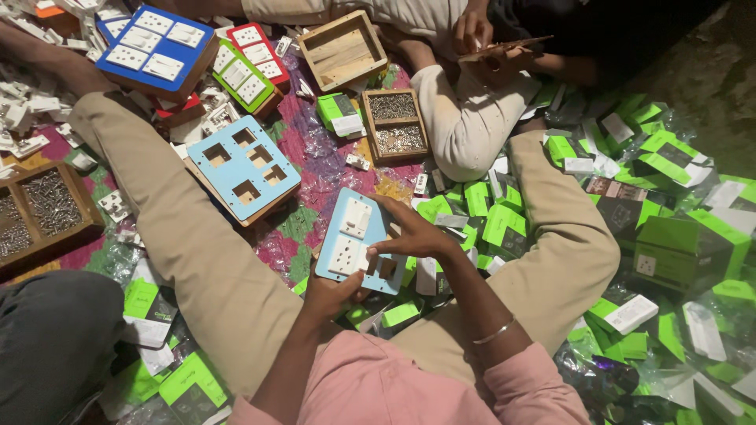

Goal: The person assembles a switchboard by inserting white plastic switches and sockets into a light blue plastic frame. They pick screws from a wooden box and tighten them into the frame to secure the components. The person repeats this process for multiple switchboard units.

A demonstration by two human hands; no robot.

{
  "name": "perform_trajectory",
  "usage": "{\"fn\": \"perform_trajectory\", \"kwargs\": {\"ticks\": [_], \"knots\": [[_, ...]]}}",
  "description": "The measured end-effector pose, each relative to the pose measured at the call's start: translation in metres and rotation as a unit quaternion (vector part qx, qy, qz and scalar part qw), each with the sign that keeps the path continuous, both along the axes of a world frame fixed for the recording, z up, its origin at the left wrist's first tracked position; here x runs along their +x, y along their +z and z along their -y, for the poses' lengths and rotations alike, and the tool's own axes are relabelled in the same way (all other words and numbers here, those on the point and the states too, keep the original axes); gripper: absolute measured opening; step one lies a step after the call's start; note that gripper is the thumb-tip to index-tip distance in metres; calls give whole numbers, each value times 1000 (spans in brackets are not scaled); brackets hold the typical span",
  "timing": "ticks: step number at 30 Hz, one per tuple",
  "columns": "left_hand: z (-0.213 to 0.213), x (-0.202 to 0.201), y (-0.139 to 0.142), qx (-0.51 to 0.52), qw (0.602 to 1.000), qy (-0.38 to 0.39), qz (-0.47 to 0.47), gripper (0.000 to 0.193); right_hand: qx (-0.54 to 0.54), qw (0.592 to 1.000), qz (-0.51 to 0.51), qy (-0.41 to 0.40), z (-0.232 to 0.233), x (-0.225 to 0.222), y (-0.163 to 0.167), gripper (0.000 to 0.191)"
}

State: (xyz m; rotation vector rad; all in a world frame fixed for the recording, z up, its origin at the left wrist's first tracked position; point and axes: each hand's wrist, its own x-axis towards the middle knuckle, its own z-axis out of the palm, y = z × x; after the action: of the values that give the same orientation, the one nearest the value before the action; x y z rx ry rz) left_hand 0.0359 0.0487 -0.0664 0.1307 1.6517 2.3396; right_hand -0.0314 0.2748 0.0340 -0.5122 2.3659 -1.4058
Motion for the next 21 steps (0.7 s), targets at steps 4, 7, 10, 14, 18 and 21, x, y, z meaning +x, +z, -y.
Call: {"fn": "perform_trajectory", "kwargs": {"ticks": [4, 7, 10, 14, 18, 21], "knots": [[4, 1, -9, 3, 998, -11, 62, 42, 7, 1000, 10, -17, 2, 2, -4, 99], [8, 1, -14, 3, 998, -26, 52, 45, 44, 998, -11, -36, 1, 5, -14, 99], [9, -1, -18, 10, 999, -25, 20, 59, 56, 997, -28, -35, -4, 8, -25, 97], [9, 1, -15, 15, 999, -30, 29, 56, 31, 999, -34, -28, -8, 11, -26, 92], [14, 6, 1, 40, 996, -61, 52, 43, 25, 998, 39, -44, -1, 18, -8, 85], [13, 6, 14, 82, 993, -72, 52, 40, 43, 998, 12, -52, 5, 22, 5, 81]]}}
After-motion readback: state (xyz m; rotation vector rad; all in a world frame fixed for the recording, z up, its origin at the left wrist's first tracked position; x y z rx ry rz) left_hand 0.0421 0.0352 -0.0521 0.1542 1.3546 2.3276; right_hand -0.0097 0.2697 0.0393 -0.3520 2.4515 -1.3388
